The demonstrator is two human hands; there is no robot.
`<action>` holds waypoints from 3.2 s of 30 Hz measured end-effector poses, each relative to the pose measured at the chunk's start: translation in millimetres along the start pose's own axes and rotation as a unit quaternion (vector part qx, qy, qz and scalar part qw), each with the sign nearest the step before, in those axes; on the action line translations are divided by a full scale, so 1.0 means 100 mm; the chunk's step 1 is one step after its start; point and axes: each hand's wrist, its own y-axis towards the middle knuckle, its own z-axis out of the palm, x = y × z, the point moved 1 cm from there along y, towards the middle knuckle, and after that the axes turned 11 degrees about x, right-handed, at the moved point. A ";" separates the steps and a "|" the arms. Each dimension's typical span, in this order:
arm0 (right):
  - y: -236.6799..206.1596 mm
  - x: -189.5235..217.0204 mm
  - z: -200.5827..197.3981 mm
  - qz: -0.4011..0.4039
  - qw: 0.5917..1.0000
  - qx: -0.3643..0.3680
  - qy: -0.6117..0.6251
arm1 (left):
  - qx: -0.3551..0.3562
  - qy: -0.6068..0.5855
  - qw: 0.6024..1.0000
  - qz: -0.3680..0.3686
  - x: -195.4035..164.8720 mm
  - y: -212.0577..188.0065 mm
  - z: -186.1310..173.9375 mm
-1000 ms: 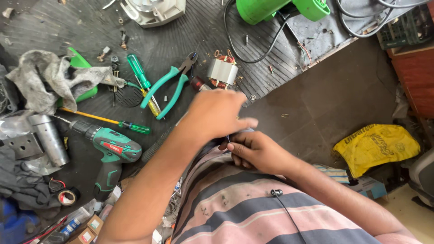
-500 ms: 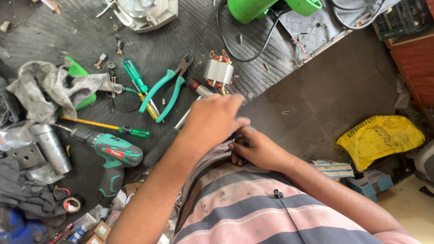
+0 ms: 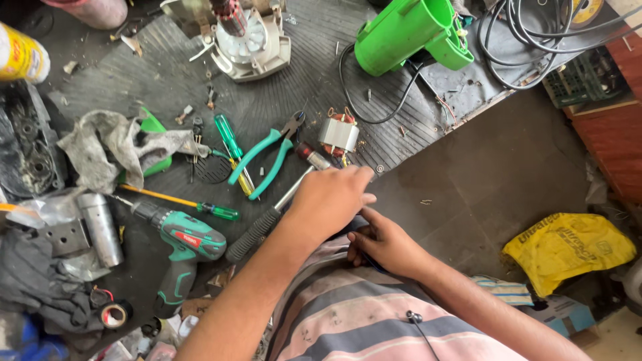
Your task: The person handles a small electric motor armature at a cluttered workbench, wipes it with a cloth, and twists and wraps yellow and blue wire around the armature's terminals, pressing the windings into place by hand.
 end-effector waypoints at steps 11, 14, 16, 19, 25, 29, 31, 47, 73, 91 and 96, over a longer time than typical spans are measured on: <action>0.04 -0.18 0.03 -0.024 0.999 -0.007 0.045 | 0.080 -0.099 0.990 0.060 -0.16 0.20 -0.05; 0.00 -0.14 0.01 -0.039 0.998 -0.006 0.054 | -0.066 -0.422 0.886 0.180 0.02 -0.25 0.03; -0.03 -0.10 -0.01 -0.018 0.998 0.008 0.067 | -0.142 -0.620 0.747 0.192 0.12 -0.50 0.19; -0.06 -0.02 -0.05 0.015 0.997 -0.008 -0.075 | -0.228 -0.761 0.575 0.195 0.26 -0.81 0.41; 0.09 0.14 -0.19 -0.051 0.988 -0.001 -0.146 | -0.123 -0.659 0.741 -0.030 0.27 -0.87 0.50; 0.21 0.14 -0.30 -0.037 0.995 0.074 -0.047 | -0.215 -0.431 0.872 -0.091 0.01 -0.68 0.51; 0.26 0.11 -0.37 -0.023 0.996 0.088 0.013 | -0.197 -0.462 0.855 -0.128 -0.08 -0.57 0.52; 0.13 0.48 -1.15 -0.225 0.892 0.058 -0.388 | -0.184 -0.312 0.925 -0.114 -0.20 -0.05 0.45; 0.14 0.55 -1.68 0.097 0.910 0.287 0.284 | -0.498 -0.205 0.771 -0.340 -0.36 -0.65 1.16; 0.09 0.43 -1.56 0.023 0.958 0.250 0.137 | -0.041 -0.009 0.998 -0.056 -0.45 0.62 -0.15; 0.10 0.33 -1.57 0.068 0.949 0.271 0.144 | 0.208 0.089 0.971 -0.077 -0.38 1.00 -0.26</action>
